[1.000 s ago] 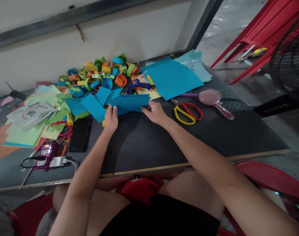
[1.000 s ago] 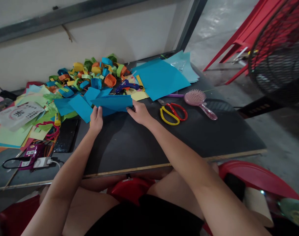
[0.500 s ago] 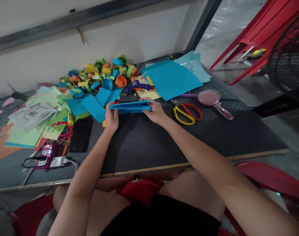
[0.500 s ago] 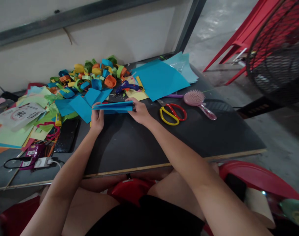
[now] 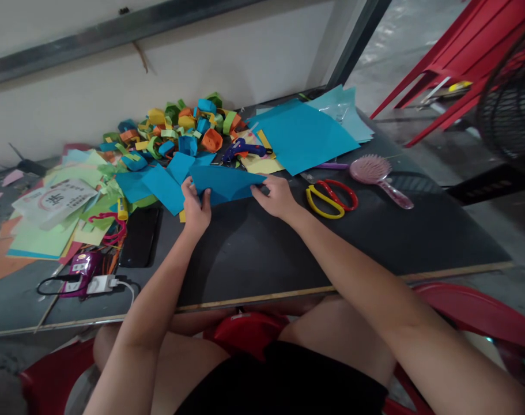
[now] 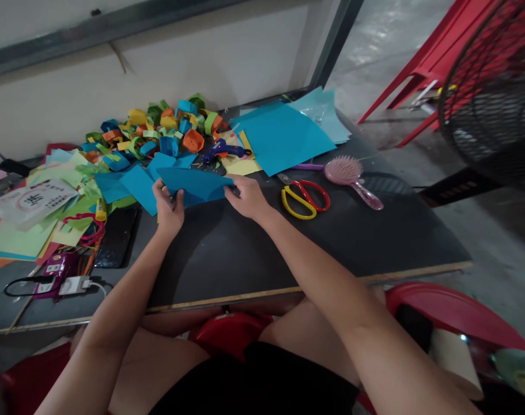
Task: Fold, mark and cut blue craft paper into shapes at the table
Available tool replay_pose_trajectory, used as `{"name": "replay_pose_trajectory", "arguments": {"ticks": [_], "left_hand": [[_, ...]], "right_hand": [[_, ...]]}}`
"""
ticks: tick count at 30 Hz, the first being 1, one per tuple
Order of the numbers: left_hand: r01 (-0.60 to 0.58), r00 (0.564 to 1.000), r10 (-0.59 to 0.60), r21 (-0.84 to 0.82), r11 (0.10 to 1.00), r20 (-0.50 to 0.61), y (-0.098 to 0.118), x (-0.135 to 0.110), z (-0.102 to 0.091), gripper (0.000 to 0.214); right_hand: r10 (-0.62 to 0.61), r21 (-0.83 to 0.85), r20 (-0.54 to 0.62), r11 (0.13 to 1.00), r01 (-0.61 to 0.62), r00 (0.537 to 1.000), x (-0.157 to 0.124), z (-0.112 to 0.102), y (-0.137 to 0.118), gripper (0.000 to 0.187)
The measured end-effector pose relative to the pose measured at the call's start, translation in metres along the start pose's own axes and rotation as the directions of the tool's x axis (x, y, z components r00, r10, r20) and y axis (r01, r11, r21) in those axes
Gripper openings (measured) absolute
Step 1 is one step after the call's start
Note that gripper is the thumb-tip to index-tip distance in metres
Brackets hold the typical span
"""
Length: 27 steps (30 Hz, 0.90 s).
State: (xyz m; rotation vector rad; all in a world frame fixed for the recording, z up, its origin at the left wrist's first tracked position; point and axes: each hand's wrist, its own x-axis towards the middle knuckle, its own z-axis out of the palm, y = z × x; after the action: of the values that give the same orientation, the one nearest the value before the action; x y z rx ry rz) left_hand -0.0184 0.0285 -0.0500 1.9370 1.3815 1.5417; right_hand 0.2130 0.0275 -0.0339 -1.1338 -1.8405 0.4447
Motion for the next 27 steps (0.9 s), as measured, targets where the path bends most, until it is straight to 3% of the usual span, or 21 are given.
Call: {"name": "replay_pose_trajectory", "arguments": {"ticks": [6,12,17,22,27], "left_hand": [[0.049,0.999,-0.049,0.028,0.998,0.014,-0.005,0.000,-0.001,0.057],[0.012,0.999,-0.013,0.012,1.000,0.046,-0.003,0.001,0.000,0.056],[-0.060,0.997,0.056,0.079,0.995,0.056,0.001,0.003,-0.005,0.033],[0.073,0.997,-0.074,0.084,0.994,0.011,0.001,0.004,-0.008,0.042],[0.097,0.994,-0.101,0.125,0.987,0.027,0.005,0.004,-0.007,0.035]], "right_hand": [[0.033,-0.042,-0.021,0.999,-0.034,0.999,0.000,0.001,0.005,0.017],[0.008,0.048,0.036,0.999,-0.010,0.999,0.001,-0.004,-0.001,0.023],[-0.010,0.092,0.032,0.996,0.007,0.999,0.001,-0.007,-0.005,0.027],[0.018,0.055,-0.025,0.998,-0.017,1.000,0.001,-0.007,-0.007,0.026],[0.010,0.039,-0.025,0.999,-0.009,1.000,0.000,-0.007,-0.008,0.025]]}}
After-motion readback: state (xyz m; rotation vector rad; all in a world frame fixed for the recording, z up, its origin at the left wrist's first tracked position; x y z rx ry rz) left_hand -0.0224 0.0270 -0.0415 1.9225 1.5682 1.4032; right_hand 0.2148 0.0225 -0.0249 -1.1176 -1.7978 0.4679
